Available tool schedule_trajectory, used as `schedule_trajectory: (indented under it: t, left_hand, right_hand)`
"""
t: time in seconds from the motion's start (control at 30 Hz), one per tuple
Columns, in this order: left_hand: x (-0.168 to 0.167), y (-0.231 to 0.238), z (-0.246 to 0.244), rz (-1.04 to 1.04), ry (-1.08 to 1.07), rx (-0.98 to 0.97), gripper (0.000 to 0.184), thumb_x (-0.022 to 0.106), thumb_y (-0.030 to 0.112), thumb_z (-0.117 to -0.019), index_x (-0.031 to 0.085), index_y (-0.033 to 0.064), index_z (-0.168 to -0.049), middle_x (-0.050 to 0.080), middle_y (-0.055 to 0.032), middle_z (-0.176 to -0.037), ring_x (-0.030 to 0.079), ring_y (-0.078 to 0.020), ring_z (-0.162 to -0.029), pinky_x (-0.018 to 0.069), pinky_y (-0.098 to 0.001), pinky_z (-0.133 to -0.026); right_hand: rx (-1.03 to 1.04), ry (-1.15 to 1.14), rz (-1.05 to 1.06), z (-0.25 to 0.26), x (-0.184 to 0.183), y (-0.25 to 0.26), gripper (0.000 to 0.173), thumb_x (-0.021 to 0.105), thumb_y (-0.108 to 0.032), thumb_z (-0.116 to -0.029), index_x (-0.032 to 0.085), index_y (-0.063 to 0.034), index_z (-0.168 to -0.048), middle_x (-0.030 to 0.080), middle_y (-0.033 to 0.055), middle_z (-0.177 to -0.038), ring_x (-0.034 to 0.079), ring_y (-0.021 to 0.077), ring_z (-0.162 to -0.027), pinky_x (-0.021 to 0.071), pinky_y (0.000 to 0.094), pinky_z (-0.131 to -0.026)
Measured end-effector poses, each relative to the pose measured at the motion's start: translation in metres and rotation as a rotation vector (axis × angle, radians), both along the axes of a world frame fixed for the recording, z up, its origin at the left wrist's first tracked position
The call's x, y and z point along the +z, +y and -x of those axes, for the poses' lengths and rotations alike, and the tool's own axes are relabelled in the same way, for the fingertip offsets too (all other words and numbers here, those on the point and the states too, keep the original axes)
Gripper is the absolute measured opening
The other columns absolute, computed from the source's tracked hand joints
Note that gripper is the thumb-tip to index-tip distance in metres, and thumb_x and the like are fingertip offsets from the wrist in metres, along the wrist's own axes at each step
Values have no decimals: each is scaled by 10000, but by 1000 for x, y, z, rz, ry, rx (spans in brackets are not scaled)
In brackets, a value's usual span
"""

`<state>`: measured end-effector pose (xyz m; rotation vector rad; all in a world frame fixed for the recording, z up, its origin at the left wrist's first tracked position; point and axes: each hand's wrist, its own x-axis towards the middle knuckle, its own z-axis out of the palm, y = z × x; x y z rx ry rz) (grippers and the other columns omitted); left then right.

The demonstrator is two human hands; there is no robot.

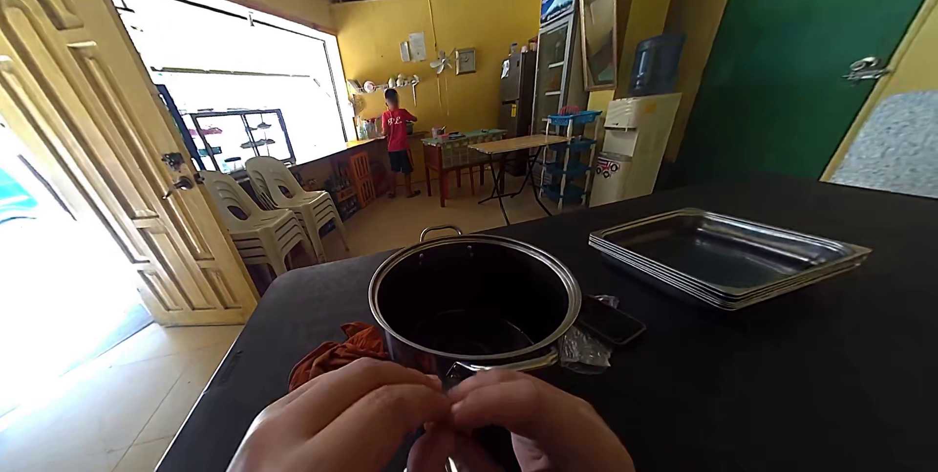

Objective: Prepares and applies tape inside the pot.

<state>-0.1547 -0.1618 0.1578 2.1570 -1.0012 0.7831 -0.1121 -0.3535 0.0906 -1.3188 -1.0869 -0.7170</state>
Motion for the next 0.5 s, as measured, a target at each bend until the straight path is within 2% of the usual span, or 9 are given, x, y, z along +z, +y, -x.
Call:
schedule_trajectory:
  t: [0.17, 0.33, 0.5]
  left_hand:
    - [-14, -6, -21, 25, -43, 89, 117, 668, 176, -945, 755, 100, -968, 738, 7, -945, 667, -17, -813, 557, -166, -680]
    - [-13, -4, -23, 11, 13, 16, 117, 677, 174, -942, 753, 100, -993, 744, -16, -1045, 680, -30, -829, 570, -169, -673]
    - [-16, -7, -27, 19, -17, 71, 92, 675, 165, -936, 744, 112, -966, 744, 7, -1006, 682, -21, -833, 571, -171, -672]
  right_hand:
    - [67, 141, -72, -13, -5, 7, 182, 699, 36, -906, 618, 0, -1066, 703, 69, -954, 706, 97, -875, 624, 258, -796]
    - [-1, 138, -93, -15, -8, 9, 288, 672, 14, -901, 562, -52, -1159, 683, 39, -958, 679, 73, -876, 599, 234, -792]
    - [64, 213, -131, -11, -5, 10, 356, 675, 77, -881, 530, -28, -1188, 686, 62, -971, 701, 109, -896, 618, 284, -826]
